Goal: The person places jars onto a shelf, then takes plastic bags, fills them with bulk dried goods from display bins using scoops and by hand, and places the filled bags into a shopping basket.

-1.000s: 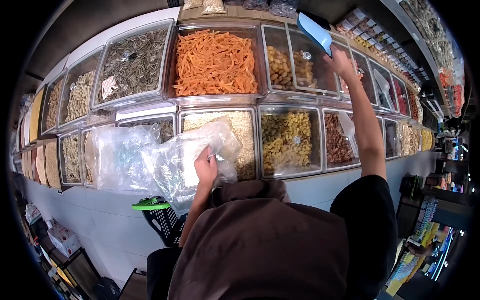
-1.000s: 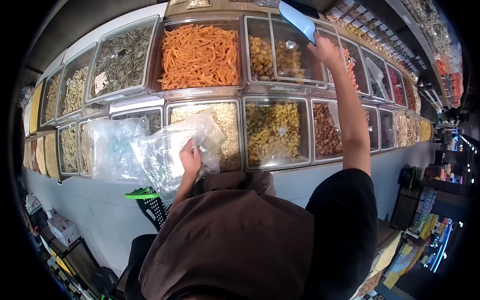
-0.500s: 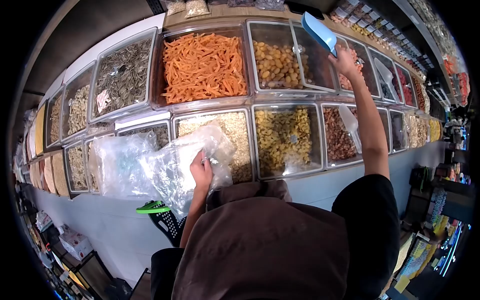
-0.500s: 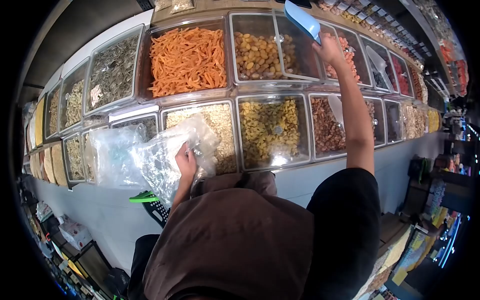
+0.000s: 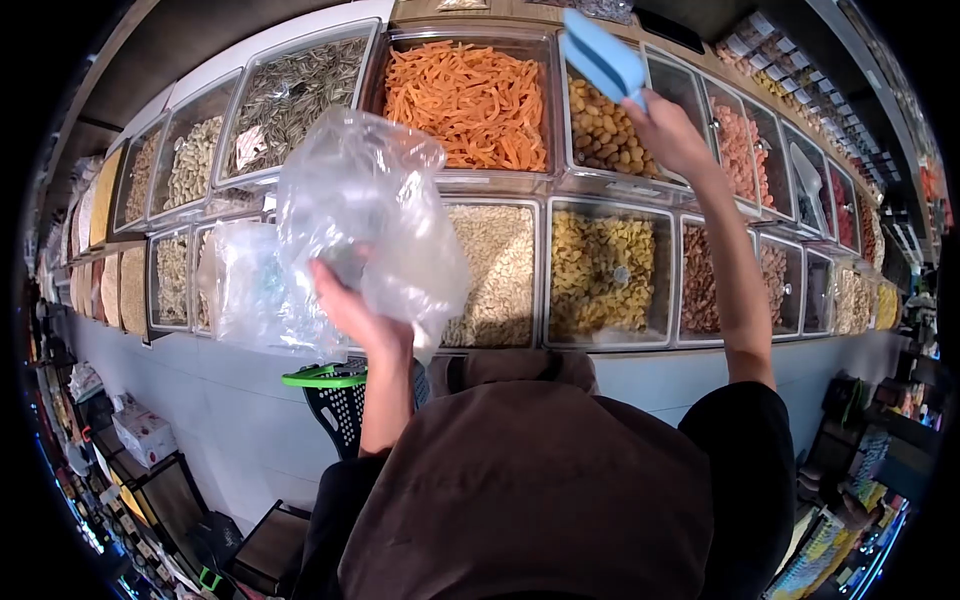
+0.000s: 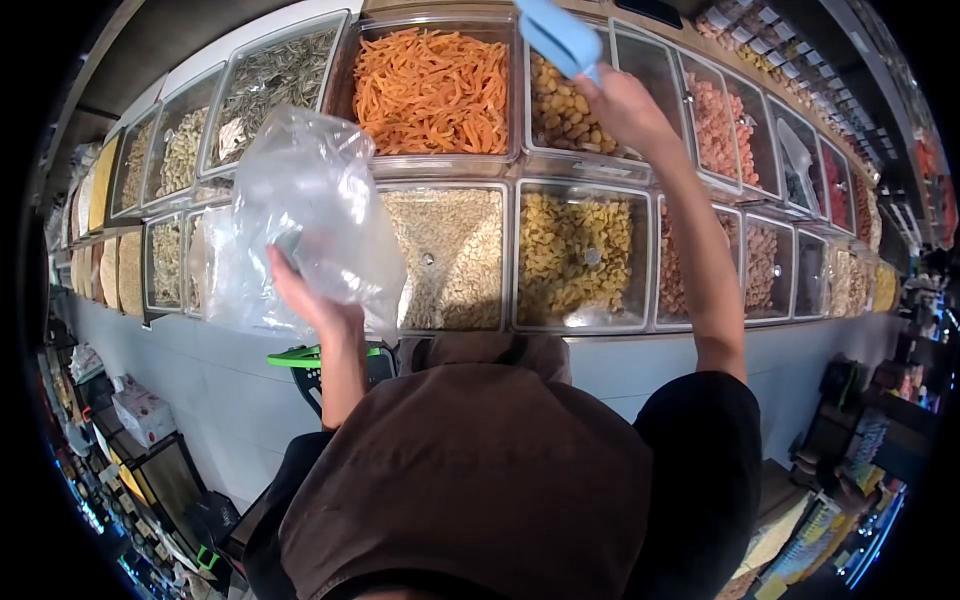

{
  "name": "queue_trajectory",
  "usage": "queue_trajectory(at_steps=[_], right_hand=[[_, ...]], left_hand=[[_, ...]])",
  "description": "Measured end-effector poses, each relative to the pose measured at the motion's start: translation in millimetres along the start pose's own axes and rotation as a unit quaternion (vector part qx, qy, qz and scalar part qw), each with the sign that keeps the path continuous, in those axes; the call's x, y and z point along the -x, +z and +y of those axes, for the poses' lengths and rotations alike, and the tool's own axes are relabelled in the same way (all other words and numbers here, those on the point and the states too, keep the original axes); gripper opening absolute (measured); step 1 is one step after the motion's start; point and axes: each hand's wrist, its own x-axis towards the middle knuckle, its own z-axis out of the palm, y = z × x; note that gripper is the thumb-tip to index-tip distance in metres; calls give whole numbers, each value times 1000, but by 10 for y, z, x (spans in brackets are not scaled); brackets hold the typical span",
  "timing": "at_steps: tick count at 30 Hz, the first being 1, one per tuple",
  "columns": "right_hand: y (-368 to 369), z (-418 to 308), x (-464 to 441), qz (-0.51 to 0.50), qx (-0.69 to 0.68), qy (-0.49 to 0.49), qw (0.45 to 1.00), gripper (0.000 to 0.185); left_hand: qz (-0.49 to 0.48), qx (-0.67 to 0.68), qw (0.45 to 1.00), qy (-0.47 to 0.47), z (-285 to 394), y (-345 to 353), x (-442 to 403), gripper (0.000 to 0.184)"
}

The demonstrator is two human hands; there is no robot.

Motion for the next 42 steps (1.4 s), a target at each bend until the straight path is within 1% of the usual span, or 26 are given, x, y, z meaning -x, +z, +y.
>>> queue_trajectory(at_steps=[1,3,5,7,8,10,12,15,17,20,21,23,25,26,28,30,32,33,34,35,36,38,39,40,41,42], right_hand=[[177,-93,-136,-9,19,-22,1000,44],[460,-392,-352,-15,84,-55,995,40],[632,-670,-522,-8,127,-70,989,37],[887,-702,-727,39,163,-100,981,29],[1009,-678,-819,38,164,-103,980,29],[1141,-719,-914,56,247,-121,960,26],[1175,-781,-850,29,263,-120,957,25],[1196,-792,-835,-3,266,-108,958,23],[1341,-661,-905,-18,204,-159,966,25],[1500,-512,-953,-24,136,-171,976,27],[1537,-472,-954,-26,114,-175,977,27],[1529,-480,-892,-60,-5,-154,986,28],[1421,-565,-736,-57,-19,-169,984,27],[1332,-619,-696,-45,-36,-182,982,26],[1261,-625,-603,-45,-67,-181,980,27],[1260,-558,-529,-44,-97,-178,978,27],[1332,-478,-487,84,-85,-166,979,25],[1286,-453,-466,91,-85,-164,979,25],[1177,-477,-428,-36,-250,-51,966,24],[1085,-494,-384,-162,-401,62,900,28],[1064,-498,-352,-159,-401,62,900,28],[1017,-521,-410,-232,-464,126,846,28],[1021,-529,-405,-245,-500,143,818,26],[1038,-542,-392,-241,-501,140,819,26],[1058,-567,-374,-259,-528,147,795,26],[1091,-580,-349,-278,-555,155,768,26]], left_hand=[[-29,-24,999,31,-91,213,-88,51],[13,-87,995,47,-486,525,-402,54],[56,-122,991,-4,-489,1098,-455,55],[-3,-150,989,2,-830,1224,-923,54],[8,-147,989,-15,-954,1295,-1069,54],[22,-143,989,-32,-1048,1444,-1194,53],[41,12,986,-164,-1112,1548,-1234,49],[99,-24,986,-130,-1430,1639,-1481,52],[122,-61,983,-120,-1410,1679,-1451,53],[123,-13,982,-146,-1452,1726,-1363,57],[99,5,985,-143,-1485,1747,-1357,58],[79,29,987,-140,-1562,1799,-1368,58],[49,-118,988,-81,-1582,1850,-1371,59],[45,-113,990,-76,-1581,1882,-1416,59],[-57,-94,992,-67,-1573,1898,-1407,60],[-68,-129,987,-60,-1542,2020,-1351,60],[-78,-163,982,-48,-1588,2163,-1355,60],[-80,-184,979,-30,-1668,2218,-1368,61],[-81,-204,976,-12,-1693,2270,-1354,61],[-80,-213,974,-15,-1711,2305,-1341,58],[-83,-212,974,-14,-1729,2284,-1326,58],[-172,-130,965,-150,-1470,2283,-1253,54],[-177,-130,965,-145,-1353,2257,-1212,54],[-176,-143,965,-134,-1261,2219,-1181,51],[-175,-156,964,-123,-1231,2174,-1209,48],[-178,-131,971,-86,-1191,2078,-1266,48]])
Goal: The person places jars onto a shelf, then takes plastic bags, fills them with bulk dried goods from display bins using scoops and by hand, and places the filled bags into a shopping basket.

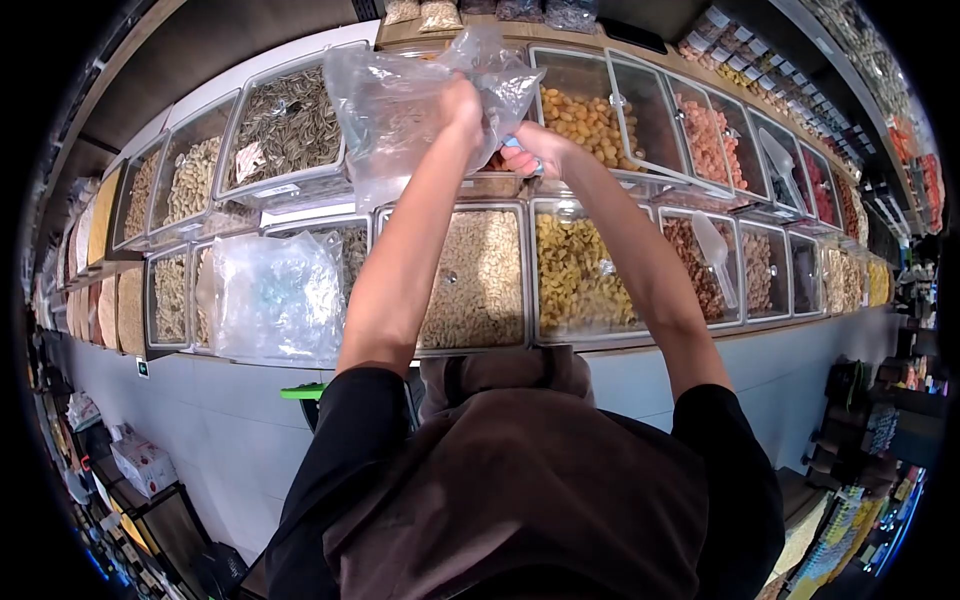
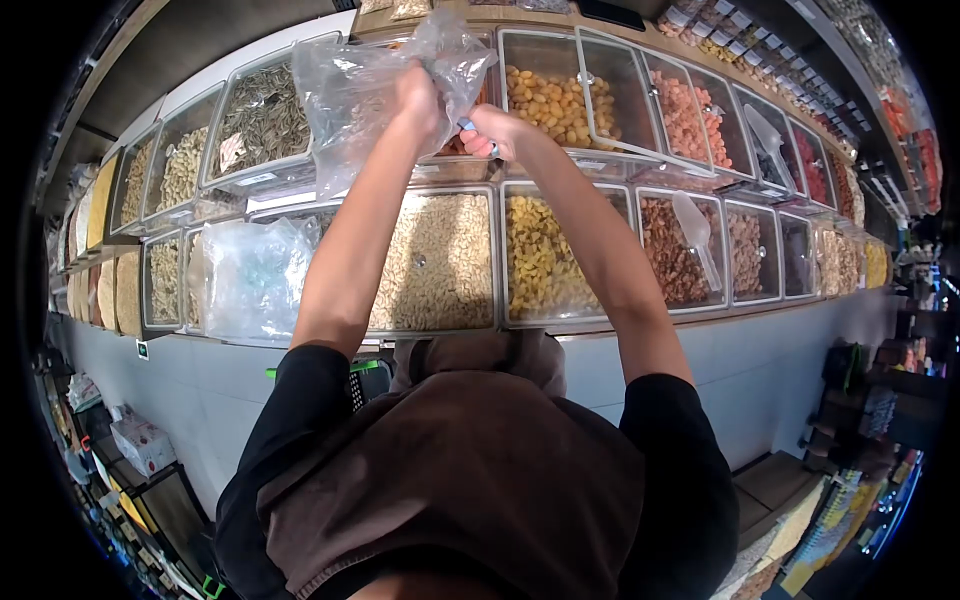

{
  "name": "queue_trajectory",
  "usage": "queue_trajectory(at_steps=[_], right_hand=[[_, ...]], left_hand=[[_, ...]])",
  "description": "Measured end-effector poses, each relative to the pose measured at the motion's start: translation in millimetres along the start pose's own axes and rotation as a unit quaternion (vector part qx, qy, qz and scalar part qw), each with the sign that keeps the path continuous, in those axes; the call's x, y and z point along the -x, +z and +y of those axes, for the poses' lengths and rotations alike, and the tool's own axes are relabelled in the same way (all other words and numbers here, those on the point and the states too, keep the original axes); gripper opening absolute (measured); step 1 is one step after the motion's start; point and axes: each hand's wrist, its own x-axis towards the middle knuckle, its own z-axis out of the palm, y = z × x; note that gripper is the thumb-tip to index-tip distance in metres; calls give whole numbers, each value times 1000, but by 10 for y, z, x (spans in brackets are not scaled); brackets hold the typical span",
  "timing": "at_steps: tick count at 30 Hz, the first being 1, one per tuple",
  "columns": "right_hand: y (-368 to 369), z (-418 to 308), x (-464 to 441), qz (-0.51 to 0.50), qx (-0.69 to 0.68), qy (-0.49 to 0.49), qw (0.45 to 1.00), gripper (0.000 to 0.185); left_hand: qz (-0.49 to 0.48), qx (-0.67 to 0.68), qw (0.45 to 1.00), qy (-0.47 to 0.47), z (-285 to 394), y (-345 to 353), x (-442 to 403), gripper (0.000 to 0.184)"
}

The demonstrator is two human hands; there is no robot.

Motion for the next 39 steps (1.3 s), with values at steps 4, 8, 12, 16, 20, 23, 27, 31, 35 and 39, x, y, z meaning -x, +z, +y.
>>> queue_trajectory(at_steps=[4,8,12,16,20,23,27,31,35,39], right_hand=[[-25,121,-51,-20,-77,-24,997,31],[-183,152,-42,-115,-170,0,979,33],[-130,161,217,-77,-126,-36,988,33],[-137,194,363,-67,-94,-46,992,36],[-175,286,379,-52,-76,-40,995,37],[-262,393,362,-86,-111,-40,989,37],[-131,244,473,-4,19,-33,999,39],[-118,80,355,125,327,-52,935,45],[217,-124,417,219,492,-30,842,55],[190,-188,166,182,553,9,813,58]], left_hand=[[-39,26,998,34,635,-722,817,42],[15,182,977,110,695,-1392,1259,41],[75,138,973,167,1143,-1624,2066,48],[76,97,964,234,1476,-1780,2420,55],[65,79,963,251,1600,-1655,2561,57],[66,-59,958,274,1486,-1508,2502,58],[66,-143,967,202,1265,-1149,2292,56],[34,-98,990,100,658,-961,1009,53],[29,-205,977,59,119,-810,-72,57],[19,-352,933,78,-340,-860,-690,53]])
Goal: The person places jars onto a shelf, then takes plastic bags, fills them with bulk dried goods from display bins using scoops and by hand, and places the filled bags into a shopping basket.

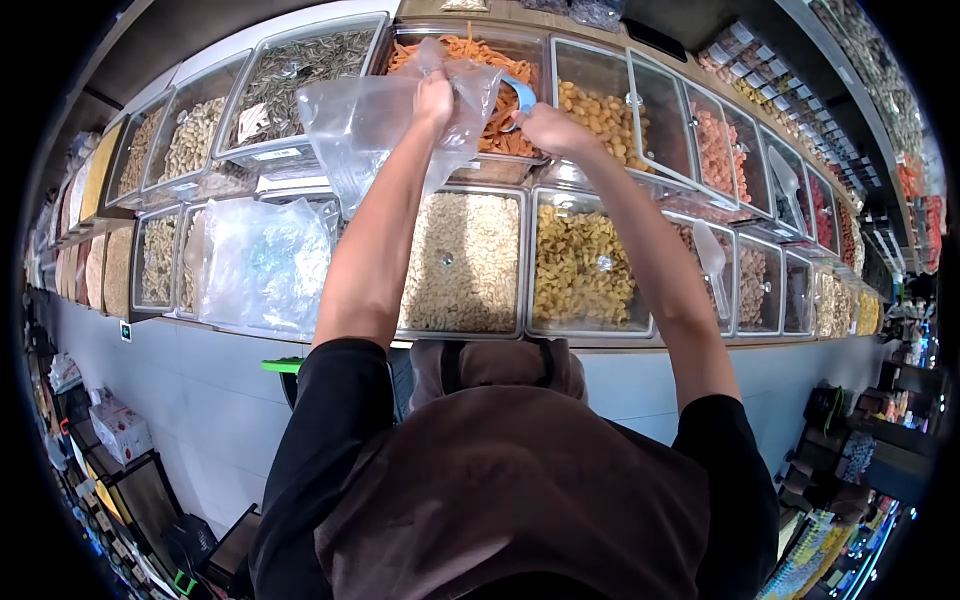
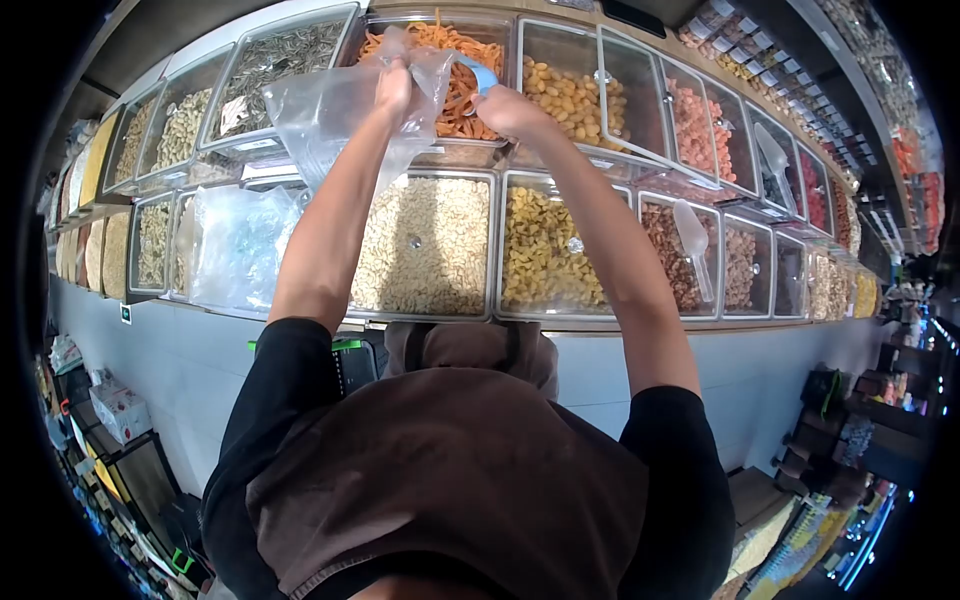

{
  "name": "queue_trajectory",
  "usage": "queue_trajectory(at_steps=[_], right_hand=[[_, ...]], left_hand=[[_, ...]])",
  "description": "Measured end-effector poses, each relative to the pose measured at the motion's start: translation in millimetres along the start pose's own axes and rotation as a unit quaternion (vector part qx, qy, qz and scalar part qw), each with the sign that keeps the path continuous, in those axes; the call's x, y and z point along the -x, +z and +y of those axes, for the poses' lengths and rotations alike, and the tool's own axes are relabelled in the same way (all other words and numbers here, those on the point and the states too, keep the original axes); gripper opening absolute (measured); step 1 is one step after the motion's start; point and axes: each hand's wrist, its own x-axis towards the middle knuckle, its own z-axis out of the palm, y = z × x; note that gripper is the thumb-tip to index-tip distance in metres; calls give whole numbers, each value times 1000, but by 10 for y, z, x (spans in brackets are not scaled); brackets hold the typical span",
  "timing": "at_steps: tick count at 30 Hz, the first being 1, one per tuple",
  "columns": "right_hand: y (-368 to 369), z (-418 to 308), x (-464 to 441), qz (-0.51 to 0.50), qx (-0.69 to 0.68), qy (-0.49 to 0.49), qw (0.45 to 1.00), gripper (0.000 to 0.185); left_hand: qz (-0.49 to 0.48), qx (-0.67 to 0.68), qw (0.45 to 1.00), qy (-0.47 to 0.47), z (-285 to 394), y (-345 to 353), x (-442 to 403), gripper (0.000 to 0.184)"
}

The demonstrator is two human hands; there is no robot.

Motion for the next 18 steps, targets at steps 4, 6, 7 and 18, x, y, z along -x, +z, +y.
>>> queue_trajectory(at_steps=[4,6,7,18], right_hand=[[147,13,-267,22,-71,-9,997,54],[125,-7,-226,-5,-125,-12,992,50],[126,-8,-226,-28,-181,-15,983,46],[175,166,-125,-128,-465,-27,876,41]], left_hand=[[-52,196,977,-69,-232,151,-136,51],[-100,219,966,-99,-158,133,-20,63],[-100,217,966,-102,-172,185,-6,63],[-107,233,966,-29,521,-270,785,56]])
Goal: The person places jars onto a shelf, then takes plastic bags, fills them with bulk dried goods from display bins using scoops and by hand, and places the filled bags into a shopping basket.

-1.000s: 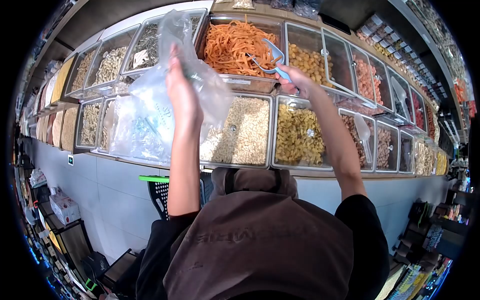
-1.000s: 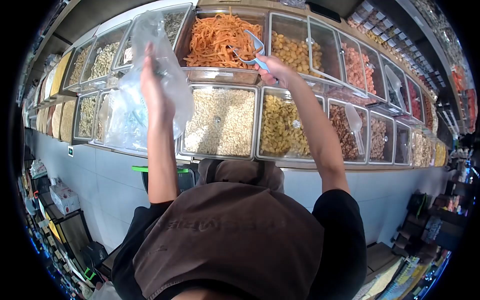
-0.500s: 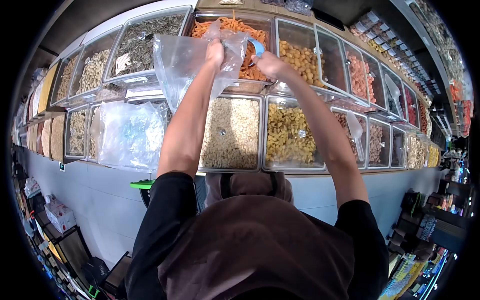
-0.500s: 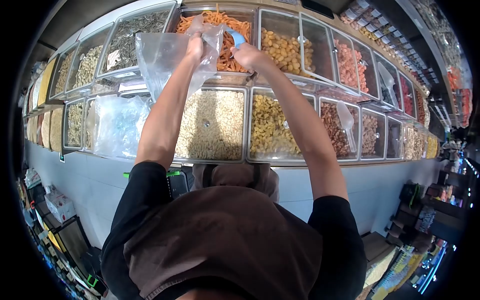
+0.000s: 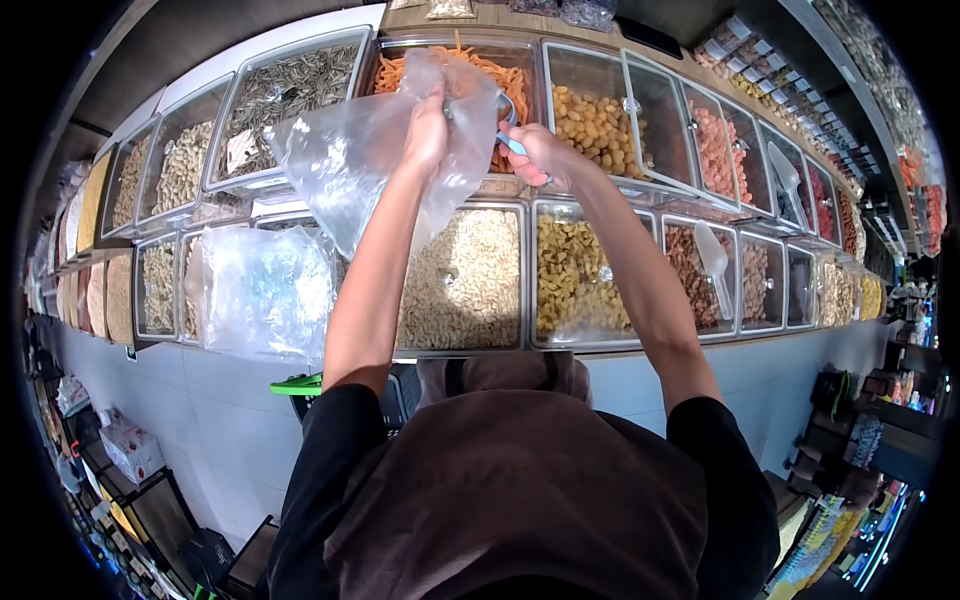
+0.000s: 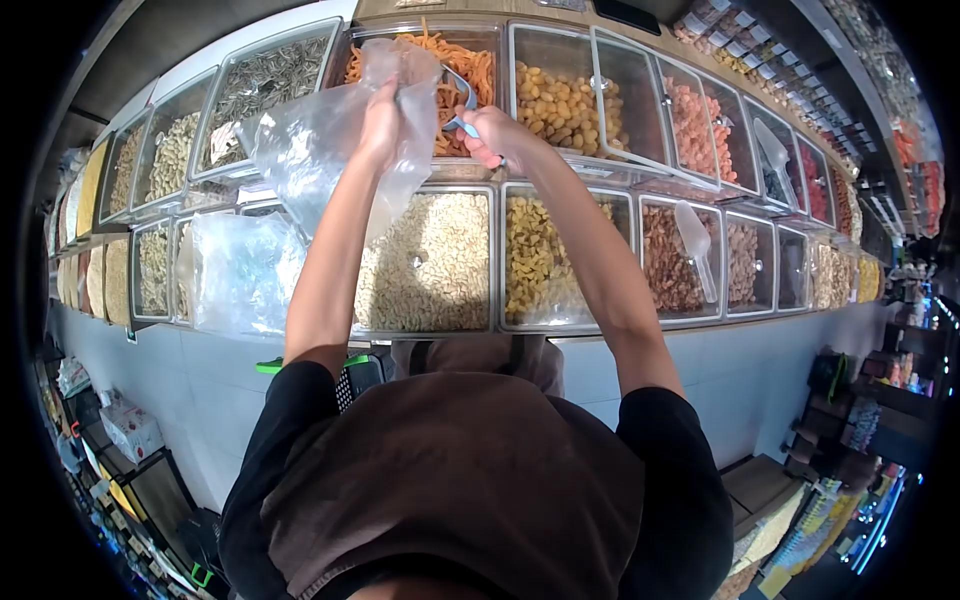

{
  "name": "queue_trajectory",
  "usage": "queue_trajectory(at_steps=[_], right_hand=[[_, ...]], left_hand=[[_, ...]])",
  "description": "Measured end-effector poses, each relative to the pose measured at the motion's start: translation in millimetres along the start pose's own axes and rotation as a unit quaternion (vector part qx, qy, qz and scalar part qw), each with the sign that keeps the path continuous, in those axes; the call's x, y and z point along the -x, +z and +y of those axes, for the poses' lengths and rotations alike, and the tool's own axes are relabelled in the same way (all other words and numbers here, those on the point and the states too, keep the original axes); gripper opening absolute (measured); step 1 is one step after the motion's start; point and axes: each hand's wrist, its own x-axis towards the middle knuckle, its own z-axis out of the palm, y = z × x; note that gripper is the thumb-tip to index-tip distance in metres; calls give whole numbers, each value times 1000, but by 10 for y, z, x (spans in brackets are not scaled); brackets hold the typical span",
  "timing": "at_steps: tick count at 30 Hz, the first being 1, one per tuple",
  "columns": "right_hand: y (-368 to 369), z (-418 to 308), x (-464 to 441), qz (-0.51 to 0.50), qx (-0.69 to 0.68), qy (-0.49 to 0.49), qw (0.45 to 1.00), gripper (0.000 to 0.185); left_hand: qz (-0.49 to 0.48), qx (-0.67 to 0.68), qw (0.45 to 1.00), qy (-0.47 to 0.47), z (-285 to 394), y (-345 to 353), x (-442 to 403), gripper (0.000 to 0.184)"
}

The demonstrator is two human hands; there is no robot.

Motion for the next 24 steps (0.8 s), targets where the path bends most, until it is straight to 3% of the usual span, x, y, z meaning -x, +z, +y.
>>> queue_trajectory(at_steps=[2,4,7,9,12,17,20,24], right_hand=[[-21,43,130,-53,-85,1,995,41],[-62,146,159,-60,-93,-10,994,40],[-90,155,255,-69,-84,-33,994,40],[-164,252,239,-106,-135,-17,985,41],[-195,325,285,-121,-178,-21,976,43],[-219,361,438,-79,-161,-41,983,47],[-237,293,512,-38,-121,-28,992,47],[-241,236,461,-17,-92,-14,996,46]], left_hand=[[34,-16,998,40,88,-182,266,55],[25,106,993,38,226,-370,623,53],[21,140,985,94,222,-516,1079,51],[51,144,984,92,192,-614,1259,51],[97,259,960,51,162,-733,1459,50],[133,255,950,119,564,-701,1803,50],[146,150,955,209,762,-722,1932,50],[132,136,959,213,863,-637,1870,50]])
